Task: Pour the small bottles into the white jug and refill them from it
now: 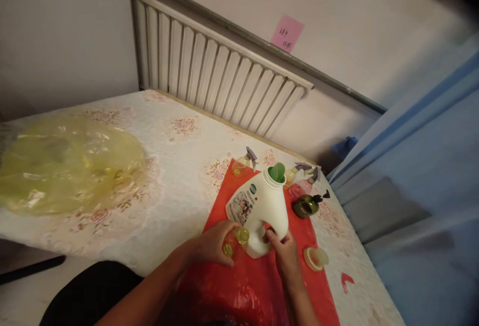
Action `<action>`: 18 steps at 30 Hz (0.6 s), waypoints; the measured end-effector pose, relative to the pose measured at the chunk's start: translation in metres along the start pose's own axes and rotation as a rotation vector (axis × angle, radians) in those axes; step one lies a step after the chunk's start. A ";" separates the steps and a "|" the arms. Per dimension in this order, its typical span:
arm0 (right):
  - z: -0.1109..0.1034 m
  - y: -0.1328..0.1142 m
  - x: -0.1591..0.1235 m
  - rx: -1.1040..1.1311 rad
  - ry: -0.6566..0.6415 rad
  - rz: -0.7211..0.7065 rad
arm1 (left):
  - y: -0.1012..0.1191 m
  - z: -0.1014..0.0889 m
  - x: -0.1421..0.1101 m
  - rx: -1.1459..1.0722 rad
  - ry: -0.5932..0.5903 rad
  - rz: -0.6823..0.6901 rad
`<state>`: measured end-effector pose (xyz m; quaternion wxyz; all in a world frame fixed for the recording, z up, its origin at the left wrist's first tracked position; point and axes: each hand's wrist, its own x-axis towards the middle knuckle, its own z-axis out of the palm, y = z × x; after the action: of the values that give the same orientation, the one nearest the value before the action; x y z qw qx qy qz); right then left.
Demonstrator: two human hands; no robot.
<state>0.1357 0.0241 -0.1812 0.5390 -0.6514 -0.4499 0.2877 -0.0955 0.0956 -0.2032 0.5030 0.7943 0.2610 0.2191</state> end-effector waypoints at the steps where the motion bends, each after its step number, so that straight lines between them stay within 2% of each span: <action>1: 0.001 0.001 0.000 0.005 0.001 -0.002 | -0.002 0.001 -0.001 -0.008 0.006 0.018; 10: 0.021 -0.007 0.003 0.068 0.128 0.006 | -0.005 -0.002 -0.009 -0.081 0.038 0.077; 18: 0.025 -0.025 0.017 0.015 0.128 -0.054 | -0.006 -0.003 -0.011 -0.078 0.022 0.049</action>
<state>0.1147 0.0505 -0.1616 0.5790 -0.6521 -0.4299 0.2339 -0.1072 0.0933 -0.2086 0.5250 0.7779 0.2381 0.2501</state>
